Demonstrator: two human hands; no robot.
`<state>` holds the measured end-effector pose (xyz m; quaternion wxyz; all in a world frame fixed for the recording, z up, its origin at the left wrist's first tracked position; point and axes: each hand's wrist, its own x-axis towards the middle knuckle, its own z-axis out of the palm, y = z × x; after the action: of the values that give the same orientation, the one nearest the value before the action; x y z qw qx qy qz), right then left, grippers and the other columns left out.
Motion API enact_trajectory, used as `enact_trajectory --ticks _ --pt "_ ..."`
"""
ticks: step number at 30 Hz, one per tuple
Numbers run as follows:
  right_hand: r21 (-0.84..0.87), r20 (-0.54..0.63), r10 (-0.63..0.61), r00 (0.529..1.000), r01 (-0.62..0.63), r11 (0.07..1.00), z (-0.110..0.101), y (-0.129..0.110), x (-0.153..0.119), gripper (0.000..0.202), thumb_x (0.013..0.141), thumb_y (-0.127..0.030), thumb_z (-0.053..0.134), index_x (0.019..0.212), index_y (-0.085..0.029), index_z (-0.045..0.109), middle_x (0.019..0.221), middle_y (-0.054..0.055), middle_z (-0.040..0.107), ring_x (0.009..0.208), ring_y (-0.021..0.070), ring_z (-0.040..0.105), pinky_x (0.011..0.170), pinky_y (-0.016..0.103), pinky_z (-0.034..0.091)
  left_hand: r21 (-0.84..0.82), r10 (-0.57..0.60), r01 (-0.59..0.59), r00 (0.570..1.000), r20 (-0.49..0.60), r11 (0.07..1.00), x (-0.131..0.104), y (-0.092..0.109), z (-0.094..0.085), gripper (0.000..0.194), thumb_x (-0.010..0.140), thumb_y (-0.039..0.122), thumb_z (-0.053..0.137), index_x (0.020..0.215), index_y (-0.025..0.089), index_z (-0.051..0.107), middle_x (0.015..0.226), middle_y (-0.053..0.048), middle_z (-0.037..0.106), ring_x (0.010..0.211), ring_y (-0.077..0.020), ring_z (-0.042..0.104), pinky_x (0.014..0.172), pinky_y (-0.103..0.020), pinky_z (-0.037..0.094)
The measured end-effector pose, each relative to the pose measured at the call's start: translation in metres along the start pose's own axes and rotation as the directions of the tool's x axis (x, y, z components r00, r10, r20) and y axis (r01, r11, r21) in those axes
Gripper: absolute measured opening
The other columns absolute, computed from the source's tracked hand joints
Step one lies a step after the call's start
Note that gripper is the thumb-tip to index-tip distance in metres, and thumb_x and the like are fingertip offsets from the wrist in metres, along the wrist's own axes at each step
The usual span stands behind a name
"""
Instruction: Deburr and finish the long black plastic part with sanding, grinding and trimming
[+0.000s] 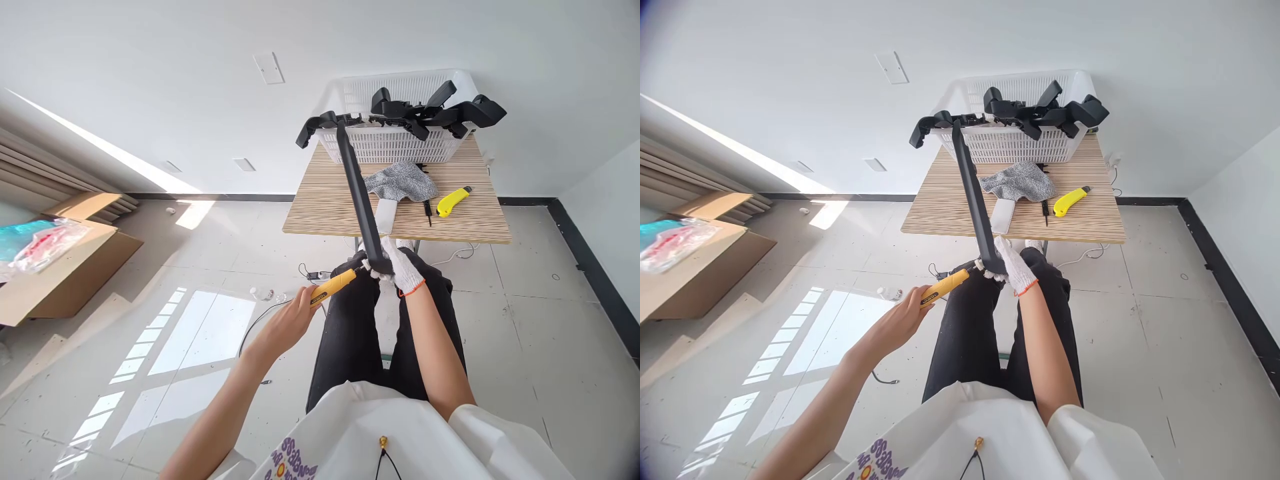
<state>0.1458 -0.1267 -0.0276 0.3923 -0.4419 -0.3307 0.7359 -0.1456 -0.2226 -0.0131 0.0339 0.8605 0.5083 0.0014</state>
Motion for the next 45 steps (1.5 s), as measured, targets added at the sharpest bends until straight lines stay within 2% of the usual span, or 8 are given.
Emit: enact_trajectory --ticks 3,11,20,25,28,33,37,45 --pt "0.049 0.054 0.024 0.998 -0.027 0.998 -0.001 -0.003 -0.001 0.063 0.1 -0.067 0.035 0.084 -0.014 0.066 0.068 0.01 0.068 0.042 0.0104 0.052 0.029 0.017 0.021 0.005 -0.008 0.008 1.0 0.004 1.0 0.003 0.001 -0.002 0.04 0.109 0.036 0.025 0.135 0.016 0.048 0.101 -0.012 0.067 0.056 -0.0124 0.058 0.048 -0.028 0.044" --pt "-0.012 -0.065 0.044 0.997 -0.045 0.999 0.001 -0.004 -0.003 0.064 0.103 -0.06 0.034 0.08 -0.011 0.069 0.064 0.009 0.068 0.036 0.0081 0.048 0.029 0.017 0.023 0.026 -0.01 0.01 1.0 -0.013 1.0 0.017 0.005 -0.005 0.043 0.111 0.039 0.021 0.136 0.013 0.043 0.107 -0.012 0.066 0.053 -0.0109 0.056 0.047 -0.027 0.044" --pt "0.05 -0.046 0.029 0.999 -0.026 0.998 0.004 -0.004 -0.006 0.058 0.103 -0.059 0.039 0.086 -0.011 0.068 0.069 0.01 0.07 0.036 0.0081 0.05 0.029 0.018 0.024 -0.013 -0.043 0.043 0.999 0.001 0.999 0.019 0.007 -0.004 0.042 0.11 0.043 0.025 0.135 0.014 0.044 0.111 -0.015 0.068 0.057 -0.0144 0.062 0.051 -0.029 0.049" --pt "0.049 -0.046 -0.001 0.999 0.003 0.999 0.002 -0.002 -0.003 0.056 0.101 -0.06 0.042 0.083 -0.013 0.066 0.066 0.01 0.069 0.04 0.0109 0.055 0.031 0.018 0.028 -0.244 -0.126 0.13 0.992 0.033 0.961 0.016 0.023 -0.005 0.033 0.107 0.043 0.032 0.124 0.018 0.045 0.097 -0.013 0.072 0.055 -0.0171 0.065 0.046 -0.029 0.046" --pt "-0.019 -0.052 0.04 0.998 -0.041 0.999 -0.002 0.003 0.002 0.063 0.099 -0.067 0.041 0.078 -0.013 0.066 0.057 0.009 0.066 0.034 0.0091 0.046 0.029 0.019 0.021 -0.328 -0.189 0.209 0.978 0.091 0.921 0.011 0.037 -0.003 0.03 0.106 0.045 0.034 0.12 0.02 0.044 0.081 -0.007 0.07 0.05 -0.0189 0.064 0.043 -0.028 0.042" --pt "-0.055 -0.062 0.054 0.997 -0.057 0.997 -0.01 0.011 0.009 0.066 0.091 -0.078 0.044 0.083 -0.017 0.069 0.067 0.01 0.071 0.038 0.0101 0.051 0.029 0.018 0.017 -0.275 -0.317 0.329 0.944 0.089 0.903 0.004 0.064 0.013 0.03 0.1 0.048 0.043 0.114 0.022 0.046 0.066 -0.001 0.067 0.039 -0.0195 0.057 0.044 -0.029 0.035" --pt "-0.105 -0.069 0.063 0.996 -0.07 0.992 -0.01 0.01 0.008 0.071 0.089 -0.082 0.04 0.084 -0.018 0.07 0.056 0.008 0.066 0.034 0.0098 0.045 0.03 0.019 0.016 -0.333 -0.41 0.408 0.91 0.069 0.85 0.003 0.081 0.022 0.03 0.1 0.051 0.043 0.112 0.023 0.043 0.061 0.001 0.063 0.04 -0.0197 0.057 0.046 -0.028 0.035" --pt "-0.109 -0.071 0.061 0.996 -0.068 0.992 -0.007 0.008 0.006 0.074 0.092 -0.079 0.038 0.084 -0.013 0.07 0.052 0.009 0.064 0.032 0.0091 0.042 0.031 0.02 0.014 -0.417 -0.441 0.438 0.892 0.095 0.796 0.004 0.094 0.022 0.029 0.1 0.05 0.041 0.111 0.024 0.039 0.064 0.002 0.062 0.04 -0.02 0.057 0.047 -0.028 0.035"
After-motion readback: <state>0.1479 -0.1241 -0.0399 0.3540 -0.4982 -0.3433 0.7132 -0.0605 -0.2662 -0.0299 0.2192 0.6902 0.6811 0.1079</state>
